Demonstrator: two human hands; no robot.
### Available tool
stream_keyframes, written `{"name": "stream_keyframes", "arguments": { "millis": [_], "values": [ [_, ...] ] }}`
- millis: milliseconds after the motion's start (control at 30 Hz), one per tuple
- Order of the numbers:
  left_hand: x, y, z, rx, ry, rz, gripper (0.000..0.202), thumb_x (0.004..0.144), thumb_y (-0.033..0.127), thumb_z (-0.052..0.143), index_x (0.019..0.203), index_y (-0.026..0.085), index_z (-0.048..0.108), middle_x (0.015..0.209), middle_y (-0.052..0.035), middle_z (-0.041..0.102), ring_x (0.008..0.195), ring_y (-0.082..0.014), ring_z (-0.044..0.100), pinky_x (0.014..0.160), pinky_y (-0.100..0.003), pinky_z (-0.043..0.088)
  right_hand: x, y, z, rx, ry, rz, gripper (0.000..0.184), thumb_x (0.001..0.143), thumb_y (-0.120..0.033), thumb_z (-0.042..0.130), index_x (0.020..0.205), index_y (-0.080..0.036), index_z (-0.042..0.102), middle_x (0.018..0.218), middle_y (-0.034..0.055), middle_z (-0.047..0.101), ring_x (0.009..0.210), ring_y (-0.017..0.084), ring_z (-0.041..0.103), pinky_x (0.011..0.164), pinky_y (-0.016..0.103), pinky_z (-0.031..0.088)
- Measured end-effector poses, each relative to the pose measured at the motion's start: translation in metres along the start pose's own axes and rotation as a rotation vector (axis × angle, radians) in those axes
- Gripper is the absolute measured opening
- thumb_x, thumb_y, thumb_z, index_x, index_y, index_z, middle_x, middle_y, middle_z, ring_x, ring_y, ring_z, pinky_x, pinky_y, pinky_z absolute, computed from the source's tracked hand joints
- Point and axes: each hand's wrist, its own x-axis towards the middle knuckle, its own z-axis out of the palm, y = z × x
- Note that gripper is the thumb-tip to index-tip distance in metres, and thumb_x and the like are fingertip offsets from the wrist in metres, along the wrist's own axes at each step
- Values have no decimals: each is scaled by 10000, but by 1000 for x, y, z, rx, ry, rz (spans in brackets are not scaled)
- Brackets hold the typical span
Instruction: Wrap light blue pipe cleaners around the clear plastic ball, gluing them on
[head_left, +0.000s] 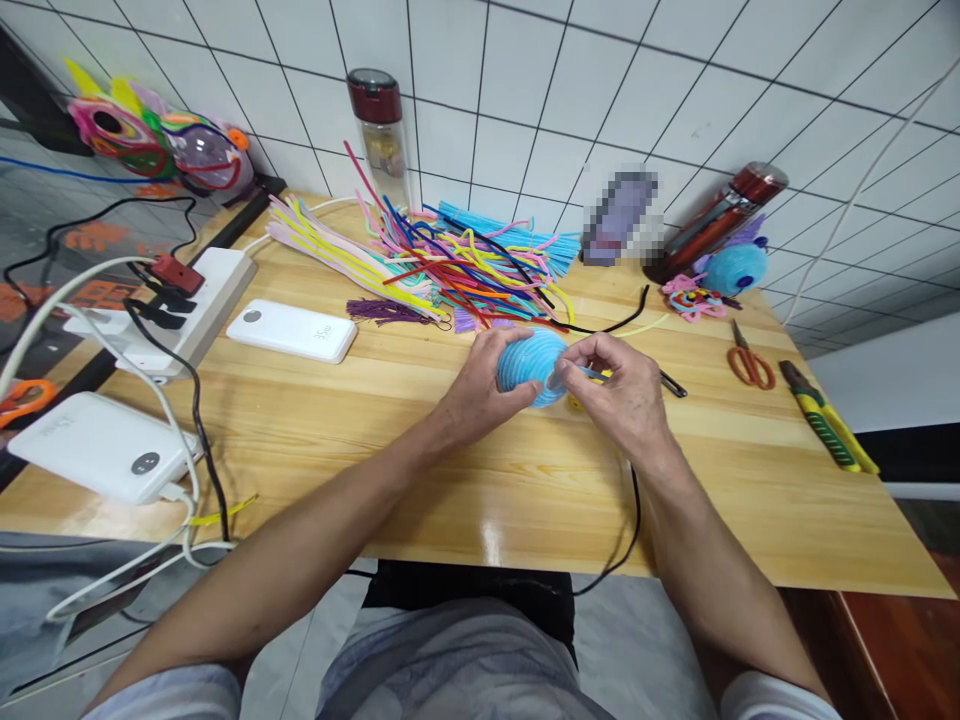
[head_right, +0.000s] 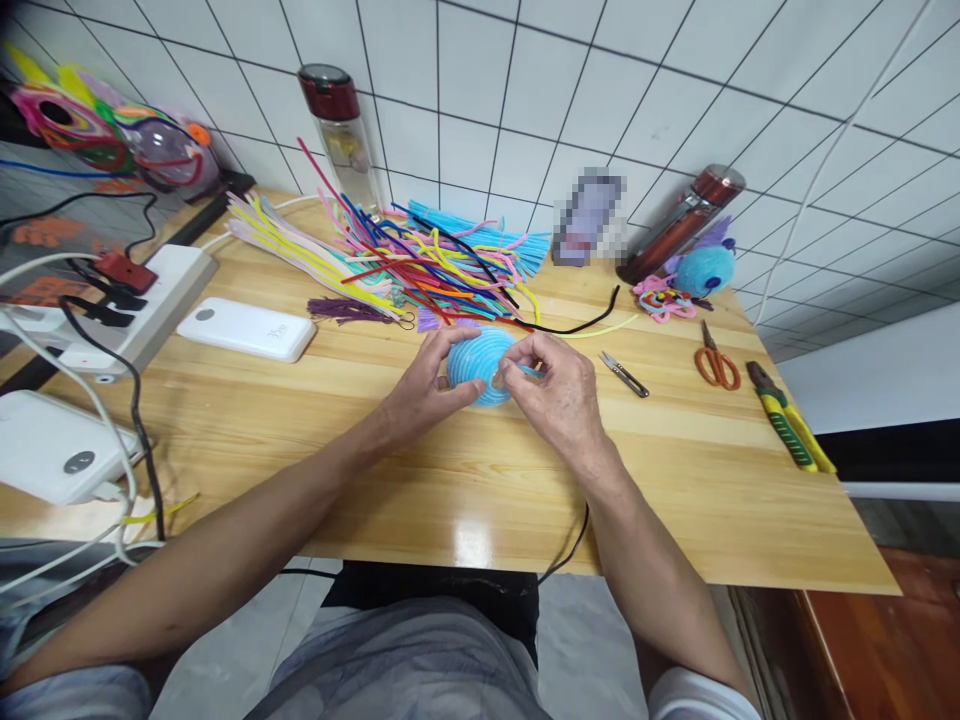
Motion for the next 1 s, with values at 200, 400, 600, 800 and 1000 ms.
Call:
{"name": "stream_keyframes", "arguments": {
  "millis": [200,400,600,800,1000],
  "values": [
    [0,-5,1,-16,2,-22,533,879,318,742,1377,231,574,1483,-156,571,1375,-332,562,1077,-505,580,1,4,2,-34,-18,0,80,817,-244,664,756,-238,716,737,8,733,681,183,642,697,344,480],
    [3,-12,0,6,12,3,521,864,315,751,1349,233,581,1448,-145,593,1379,-329,571,1104,-526,563,4,4,3,-30,-60,34,79,814,-249,661,766,-235,722,735,11,731,677,183,646,688,339,480],
    [5,-15,-4,50,-2,45,563,844,364,793,1339,229,560,1421,-153,603,1389,-333,577,1150,-549,535,5,3,3,-31,-79,23,76,804,-224,658,767,-235,725,740,11,734,687,182,650,701,334,486],
    [9,-17,-6,134,-39,149,609,895,398,765,1433,209,552,1468,-173,606,1403,-325,586,1226,-548,481,4,3,5,-29,-84,22,51,817,-248,676,795,-235,721,742,1,735,669,174,645,696,325,493],
    [8,-12,-8,215,-52,132,570,923,383,739,1449,220,593,1480,-171,589,1426,-342,550,1253,-573,449,5,0,2,6,-103,51,73,824,-262,654,793,-227,711,738,2,723,684,172,652,681,310,486]
  ]
}}
